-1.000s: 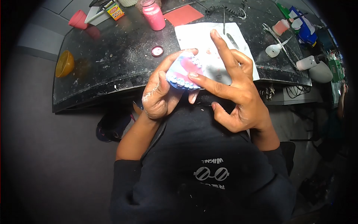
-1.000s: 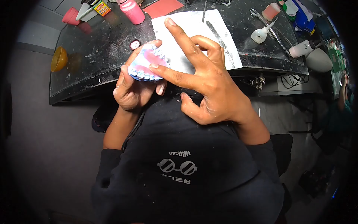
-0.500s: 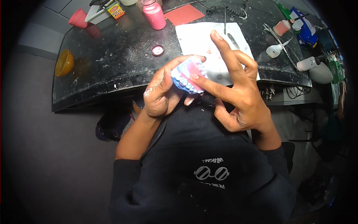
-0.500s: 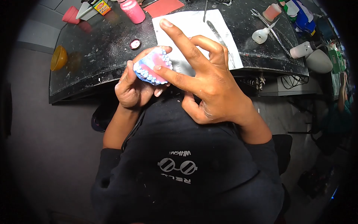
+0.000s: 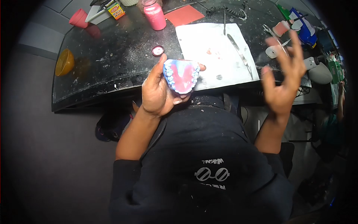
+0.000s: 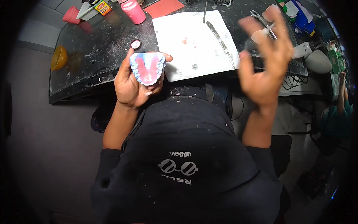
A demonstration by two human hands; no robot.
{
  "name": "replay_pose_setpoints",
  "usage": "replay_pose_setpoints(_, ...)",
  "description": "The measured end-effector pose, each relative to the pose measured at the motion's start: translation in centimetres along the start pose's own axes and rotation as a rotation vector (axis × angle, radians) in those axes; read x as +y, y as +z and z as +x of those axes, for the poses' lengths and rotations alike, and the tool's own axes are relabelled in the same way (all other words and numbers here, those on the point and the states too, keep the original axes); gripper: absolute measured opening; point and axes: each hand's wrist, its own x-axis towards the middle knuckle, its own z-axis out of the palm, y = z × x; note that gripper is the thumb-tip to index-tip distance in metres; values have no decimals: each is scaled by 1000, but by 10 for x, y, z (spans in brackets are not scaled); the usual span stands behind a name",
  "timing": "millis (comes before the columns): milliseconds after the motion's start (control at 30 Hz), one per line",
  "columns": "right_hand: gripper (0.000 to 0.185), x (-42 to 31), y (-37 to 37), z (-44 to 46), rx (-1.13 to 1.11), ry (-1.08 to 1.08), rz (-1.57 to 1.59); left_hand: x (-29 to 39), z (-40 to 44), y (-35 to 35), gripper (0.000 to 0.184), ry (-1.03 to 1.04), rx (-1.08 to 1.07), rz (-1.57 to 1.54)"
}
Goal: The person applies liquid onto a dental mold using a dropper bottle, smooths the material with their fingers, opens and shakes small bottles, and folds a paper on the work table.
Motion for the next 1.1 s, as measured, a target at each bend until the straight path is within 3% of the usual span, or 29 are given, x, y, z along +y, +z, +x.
replay_pose_setpoints(67,69,28,4,-11,221,236,-209,3,1,10,82,-39,165,25)
replay_pose_setpoints(200,79,65,17,-28,214,436,-177,3,3,11,82,-56,162,12)
replay_pose_setpoints(267,67,68,23,-32,69,708,4,3,3,9,81,-63,120,-1)
replay_pose_setpoints(300,67,71,27,-34,69,712,6,3,3,4,81,-66,122,0)
replay_pose_setpoints(367,48,74,32,-37,94,765,53,1,4,-11,72,-36,-111,-92)
replay_pose_setpoints(500,35,61,29,-29,89,742,96,5,4,6,72,43,-51,14)
replay_pose_setpoints(600,28,36,18,-17,64,406,347,4,1,17,71,53,-11,12)
replay_pose_setpoints(667,28,3,16,-10,61,441,455,4,1,26,70,76,153,48)
replay_pose_setpoints(700,28,-7,13,-9,57,474,566,4,1,23,70,76,151,49)
replay_pose_setpoints(767,26,-18,7,-5,-7,288,499,4,0,14,68,79,11,84)
replay_pose_setpoints(867,27,-36,4,4,-61,136,498,5,-1,20,68,61,98,73)
replay_pose_setpoints(1100,47,-52,8,11,-159,70,534,5,0,11,69,51,30,117)
